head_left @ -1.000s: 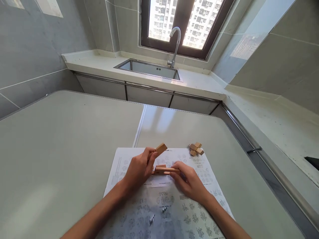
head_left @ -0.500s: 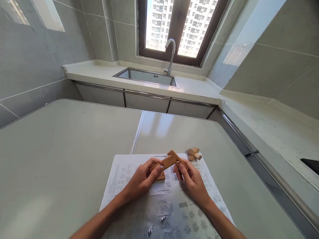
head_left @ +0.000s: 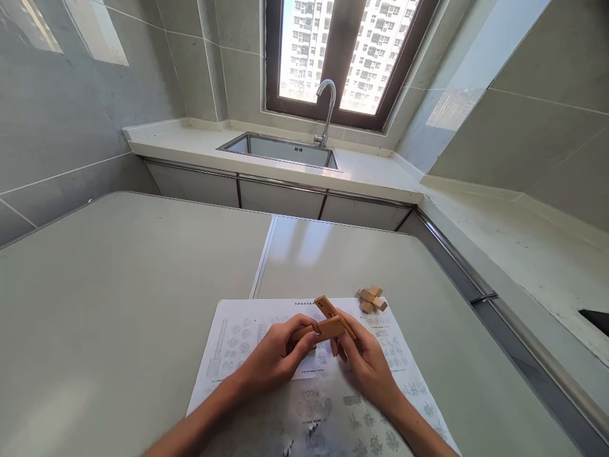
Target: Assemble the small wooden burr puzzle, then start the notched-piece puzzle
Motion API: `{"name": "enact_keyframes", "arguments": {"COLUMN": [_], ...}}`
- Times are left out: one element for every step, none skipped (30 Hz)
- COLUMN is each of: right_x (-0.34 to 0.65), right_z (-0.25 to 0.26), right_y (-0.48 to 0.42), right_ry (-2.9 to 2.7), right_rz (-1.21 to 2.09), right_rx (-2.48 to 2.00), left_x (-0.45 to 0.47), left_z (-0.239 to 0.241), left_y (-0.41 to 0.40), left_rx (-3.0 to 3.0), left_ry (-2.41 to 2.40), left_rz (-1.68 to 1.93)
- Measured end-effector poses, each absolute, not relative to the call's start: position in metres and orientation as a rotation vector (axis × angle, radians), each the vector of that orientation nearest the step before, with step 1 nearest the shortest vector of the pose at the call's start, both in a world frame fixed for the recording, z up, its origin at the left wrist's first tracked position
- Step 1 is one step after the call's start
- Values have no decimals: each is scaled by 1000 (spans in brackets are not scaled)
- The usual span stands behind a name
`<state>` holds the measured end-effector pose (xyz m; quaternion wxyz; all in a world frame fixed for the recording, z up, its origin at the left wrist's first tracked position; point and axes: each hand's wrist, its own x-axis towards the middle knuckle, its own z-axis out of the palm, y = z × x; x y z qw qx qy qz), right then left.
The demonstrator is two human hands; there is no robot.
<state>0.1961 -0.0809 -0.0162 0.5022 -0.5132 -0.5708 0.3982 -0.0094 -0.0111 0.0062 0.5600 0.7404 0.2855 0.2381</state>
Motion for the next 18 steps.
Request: {"name": "enact_keyframes", "arguments": {"right_x": [196,195,196,196,196,197,197,198,198,198,198,198,198,198,197,197,197,197], "right_z": [-15,-14,-12,-11,-10,-9,-9,-9,-10,-10,-11,-12,-12,-13,-13,-13,-13,-13], "right_y": [-81,-81,-81,-80,-80,-80,-80,-80,-80,-81,-81,-81,-81,-81,-81,-81,-81,-81], "right_ry": [-1369,-1362,-1359,-1359,-1363,-1368,-1374,-1382,-1390,-1398,-1408,-1422,-1437,-1452,-1467,-1483,-1498,-1513], "right_rz": [955,950,947,946,944,941,933,924,912,899,885,872,860,847,832,814,791,762], "right_rx": [-1238,-1242,-1251,-1261,-1266,-1268,-1265,-1264,-1263,-1263,-1265,-1268,-1271,-1276,-1281,-1287,-1294,-1300], "left_x": [-9,-9,-9,-9,-8,-8,-7,-7,-6,-6,-6,-6,-6,-6,-6,-6,-6,-6], "left_z": [6,6,6,7,7,8,9,10,10,11,10,10,8,7,5,4,3,2], "left_y": [-11,-12,-12,-12,-12,-13,-13,-14,-14,-15,-15,-15,-15,-15,-15,-15,-15,-14], "left_rx": [1751,1753,1749,1742,1733,1725,1717,1711,1709,1709,1711,1718,1728,1740,1753,1765,1773,1777], "left_ry": [679,684,684,682,681,679,680,681,685,693,701,710,720,727,731,730,726,725], "left_rz": [560,560,561,565,574,588,603,618,631,644,656,668,682,696,705,709,710,710]}}
